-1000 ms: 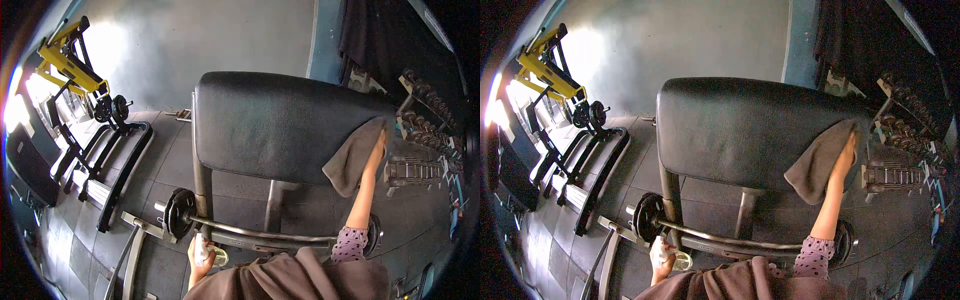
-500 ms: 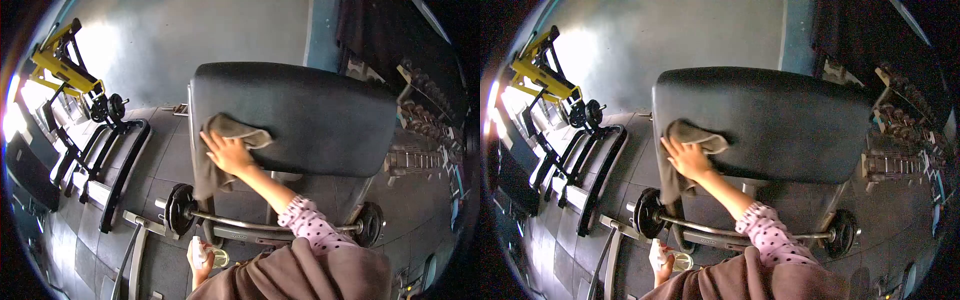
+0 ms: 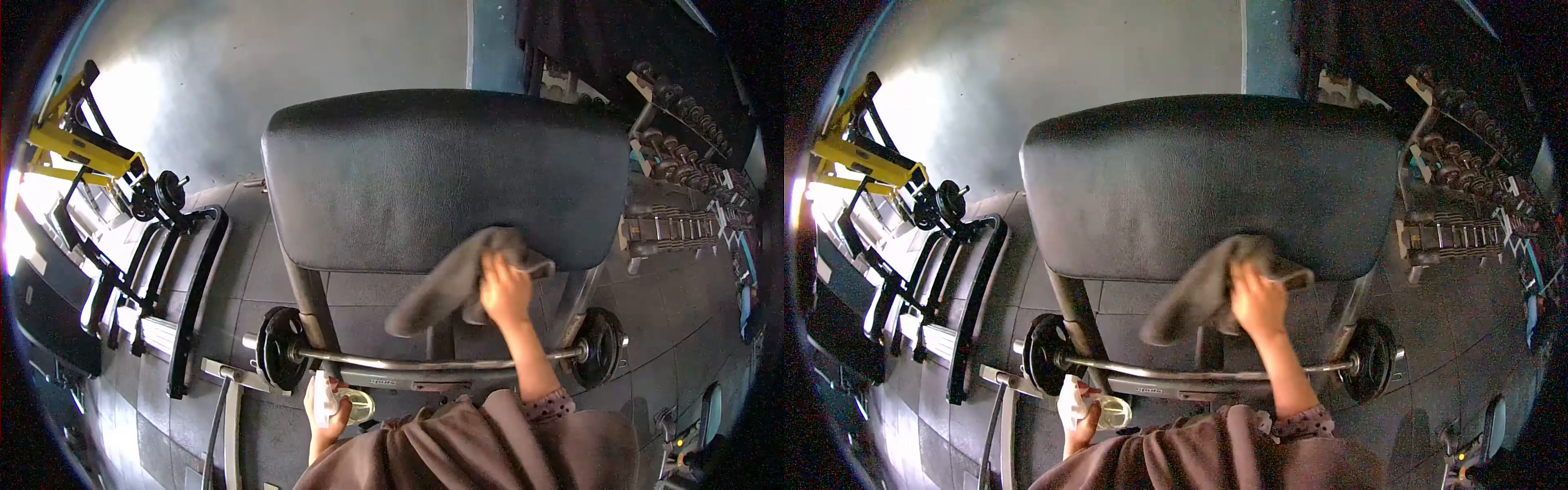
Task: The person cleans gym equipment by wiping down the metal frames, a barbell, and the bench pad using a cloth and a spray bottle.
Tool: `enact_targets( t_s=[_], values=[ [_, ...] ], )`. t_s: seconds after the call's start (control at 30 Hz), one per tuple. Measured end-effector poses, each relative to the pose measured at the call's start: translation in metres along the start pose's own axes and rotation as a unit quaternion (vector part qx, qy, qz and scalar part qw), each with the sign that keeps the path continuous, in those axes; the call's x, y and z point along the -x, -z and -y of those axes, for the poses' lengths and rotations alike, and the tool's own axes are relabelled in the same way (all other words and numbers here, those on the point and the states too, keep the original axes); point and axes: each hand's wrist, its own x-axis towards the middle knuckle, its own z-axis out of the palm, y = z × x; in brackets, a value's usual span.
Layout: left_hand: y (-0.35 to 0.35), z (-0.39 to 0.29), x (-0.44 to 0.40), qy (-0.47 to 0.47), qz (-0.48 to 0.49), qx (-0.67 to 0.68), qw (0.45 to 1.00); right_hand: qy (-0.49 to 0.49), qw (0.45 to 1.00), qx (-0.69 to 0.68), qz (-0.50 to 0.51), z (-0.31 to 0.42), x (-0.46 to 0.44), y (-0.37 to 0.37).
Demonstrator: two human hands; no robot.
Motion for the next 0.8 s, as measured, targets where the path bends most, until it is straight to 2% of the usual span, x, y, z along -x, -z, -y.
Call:
enact_targets(
  t_s=[0.07,0.13,0.2,0.23,0.27,0.33,0.37,0.4,0.47,0.5,0.6,0.67,0.73,0.77,0.8],
  values=[
    [-0.005,-0.010,-0.004,0.023,-0.005,0.040,0.999,-0.070,0.997,0.033,0.024,-0.038,0.016,0.010],
    [-0.006,-0.014,-0.003,0.026,-0.002,0.042,0.999,-0.202,0.975,0.062,0.063,-0.082,0.040,0.012],
    [-0.005,-0.015,-0.003,0.025,0.022,0.017,0.999,-0.201,0.976,0.075,-0.037,-0.118,0.054,0.011],
    [-0.007,-0.005,-0.001,0.017,0.022,0.008,1.000,-0.214,0.975,0.051,0.003,-0.127,0.057,0.010],
    [-0.009,-0.003,0.001,0.015,0.024,0.007,1.000,-0.232,0.972,0.041,0.002,-0.125,0.063,0.003],
    [-0.014,0.000,-0.001,0.009,0.028,0.004,1.000,-0.303,0.952,-0.005,0.032,-0.098,0.048,0.007],
    [-0.017,-0.005,-0.002,0.023,0.024,0.029,0.999,-0.305,0.951,-0.006,0.045,-0.092,0.046,0.001],
    [-0.018,0.001,-0.002,0.008,0.029,0.025,0.999,-0.282,0.959,-0.029,0.002,-0.091,0.046,-0.011],
    [-0.019,0.016,0.000,-0.021,0.031,0.015,0.999,-0.305,0.951,-0.048,-0.032,-0.089,0.019,-0.003],
    [-0.018,0.015,-0.003,-0.031,0.040,-0.013,0.999,-0.294,0.953,-0.047,-0.055,-0.099,0.001,0.004],
    [-0.020,-0.008,-0.009,-0.002,0.031,0.045,0.999,-0.280,0.952,-0.027,-0.122,-0.150,-0.075,0.031],
    [-0.018,-0.015,-0.012,-0.014,0.042,0.014,0.999,-0.239,0.952,0.041,-0.185,-0.193,-0.128,0.042],
    [-0.019,-0.010,-0.012,-0.019,0.042,0.011,0.999,-0.204,0.965,0.032,-0.163,-0.241,-0.169,0.047],
    [-0.023,-0.008,-0.010,0.009,0.015,0.054,0.998,-0.208,0.965,0.034,-0.156,-0.252,-0.177,0.047],
    [-0.022,-0.005,-0.010,-0.003,0.017,0.035,0.999,-0.213,0.965,0.035,-0.148,-0.256,-0.182,0.047]
  ],
)
